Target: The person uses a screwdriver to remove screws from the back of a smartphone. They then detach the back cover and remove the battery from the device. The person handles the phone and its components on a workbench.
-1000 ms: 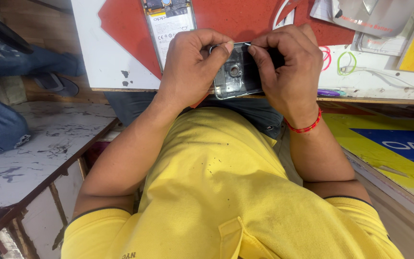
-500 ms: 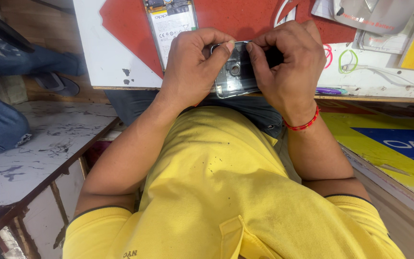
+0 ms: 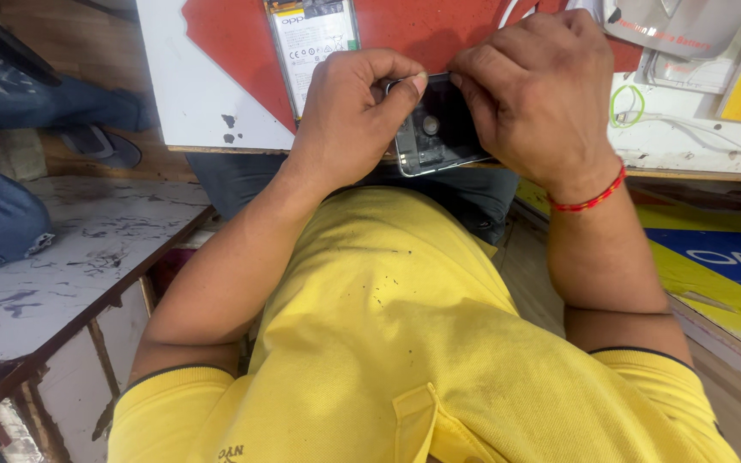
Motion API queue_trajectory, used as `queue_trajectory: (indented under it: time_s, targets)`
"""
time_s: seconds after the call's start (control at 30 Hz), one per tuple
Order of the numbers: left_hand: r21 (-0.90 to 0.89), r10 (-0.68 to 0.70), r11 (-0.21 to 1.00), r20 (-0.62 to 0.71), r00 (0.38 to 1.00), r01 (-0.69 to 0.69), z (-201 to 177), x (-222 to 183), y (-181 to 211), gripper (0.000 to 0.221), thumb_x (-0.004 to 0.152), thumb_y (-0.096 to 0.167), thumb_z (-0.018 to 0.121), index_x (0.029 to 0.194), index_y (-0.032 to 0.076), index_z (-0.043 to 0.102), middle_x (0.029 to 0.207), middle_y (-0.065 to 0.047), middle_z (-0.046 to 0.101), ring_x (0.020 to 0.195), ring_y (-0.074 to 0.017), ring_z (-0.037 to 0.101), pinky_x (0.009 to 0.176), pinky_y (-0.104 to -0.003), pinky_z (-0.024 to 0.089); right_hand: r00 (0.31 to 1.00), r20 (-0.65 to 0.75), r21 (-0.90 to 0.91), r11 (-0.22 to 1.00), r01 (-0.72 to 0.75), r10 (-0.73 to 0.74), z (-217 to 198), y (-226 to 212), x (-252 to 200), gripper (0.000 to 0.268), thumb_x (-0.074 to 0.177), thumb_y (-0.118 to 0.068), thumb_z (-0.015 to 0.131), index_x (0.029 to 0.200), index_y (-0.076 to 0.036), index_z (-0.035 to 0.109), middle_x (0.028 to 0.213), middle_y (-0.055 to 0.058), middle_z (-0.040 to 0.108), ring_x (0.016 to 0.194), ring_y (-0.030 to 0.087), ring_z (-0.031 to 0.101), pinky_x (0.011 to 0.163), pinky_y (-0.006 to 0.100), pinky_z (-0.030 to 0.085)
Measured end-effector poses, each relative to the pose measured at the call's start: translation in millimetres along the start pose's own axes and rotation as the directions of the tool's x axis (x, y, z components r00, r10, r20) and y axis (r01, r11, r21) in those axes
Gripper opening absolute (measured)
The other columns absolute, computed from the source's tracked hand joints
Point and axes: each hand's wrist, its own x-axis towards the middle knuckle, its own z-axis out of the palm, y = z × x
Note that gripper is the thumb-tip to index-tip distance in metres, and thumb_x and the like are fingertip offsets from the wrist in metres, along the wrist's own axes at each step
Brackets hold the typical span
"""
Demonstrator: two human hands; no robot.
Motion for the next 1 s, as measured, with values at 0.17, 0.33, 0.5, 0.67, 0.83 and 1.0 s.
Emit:
queue_trajectory:
  time_s: [0.17,0.33,0.5,0.67,0.83,1.0]
  targets:
    - [-0.098,-0.120,0.988,0.018,0.993,0.121,1,5,-2,0.017,0.097,0.014,0.069,0.099,-0.002,0.076,0.074,-0.002,0.073,0.056,-0.0023,0.060,0.048,-0.022,0.047,0.995,0.055,0.065,0.995,0.077,-0.080,-5,12,4,0.008,0.092,-0.012,0.079,0.096,-0.012,0.073,0.085,0.001,0.065,0.083,0.023,0.062,0.083,0.039,0.047]
    - [-0.322,-0.084,0.942,0.038,0.996,0.092,-2,6,-11,0.019,0.100,0.013,0.069,0.104,-0.004,0.076,0.083,-0.004,0.076,0.070,-0.0036,0.068,0.063,-0.021,0.055,0.994,0.063,0.225,0.972,0.068,-0.084,0,20,6,0.007,0.094,-0.005,0.077,0.099,-0.007,0.071,0.091,0.006,0.067,0.083,0.025,0.066,0.076,0.036,0.050]
    - [-0.707,-0.056,0.703,0.048,0.997,0.074,-9,-5,-23,0.041,0.116,0.027,0.061,0.112,-0.013,0.072,0.095,-0.012,0.075,0.080,-0.0123,0.069,0.079,-0.028,0.057,0.993,0.114,0.431,0.901,-0.057,0.008,1,29,16,0.006,0.098,0.004,0.075,0.100,0.000,0.071,0.086,0.012,0.067,0.081,0.027,0.067,0.073,0.036,0.051]
    - [-0.917,0.160,0.386,-0.042,0.986,-0.102,1,-28,-25,0.070,0.116,0.058,0.040,0.159,0.003,0.037,0.140,-0.010,0.057,0.126,-0.0192,0.059,0.110,-0.039,0.050,0.925,0.240,0.651,0.658,-0.377,0.293,11,9,28,0.002,0.108,0.001,0.070,0.109,0.002,0.071,0.092,0.008,0.074,0.083,0.010,0.066,0.077,0.025,0.053]
    - [-0.923,0.216,0.332,-0.128,0.968,-0.196,12,-45,-23,0.084,0.107,0.064,0.051,0.166,0.011,0.021,0.161,-0.007,0.039,0.147,-0.0183,0.040,0.127,-0.039,0.032,0.884,0.308,0.785,0.431,-0.445,0.351,27,-29,46,0.007,0.103,-0.002,0.068,0.107,0.003,0.069,0.098,0.004,0.074,0.087,0.001,0.065,0.079,0.020,0.055]
    - [-0.917,0.122,0.278,-0.260,0.958,-0.285,14,-47,-25,0.075,0.109,0.056,0.059,0.160,0.010,0.029,0.151,-0.010,0.041,0.138,-0.0211,0.044,0.122,-0.040,0.036,0.889,0.293,0.689,0.567,-0.452,0.353,37,-57,55,0.007,0.102,-0.003,0.073,0.105,0.004,0.071,0.085,0.006,0.074,0.074,0.004,0.062,0.065,0.021,0.049]
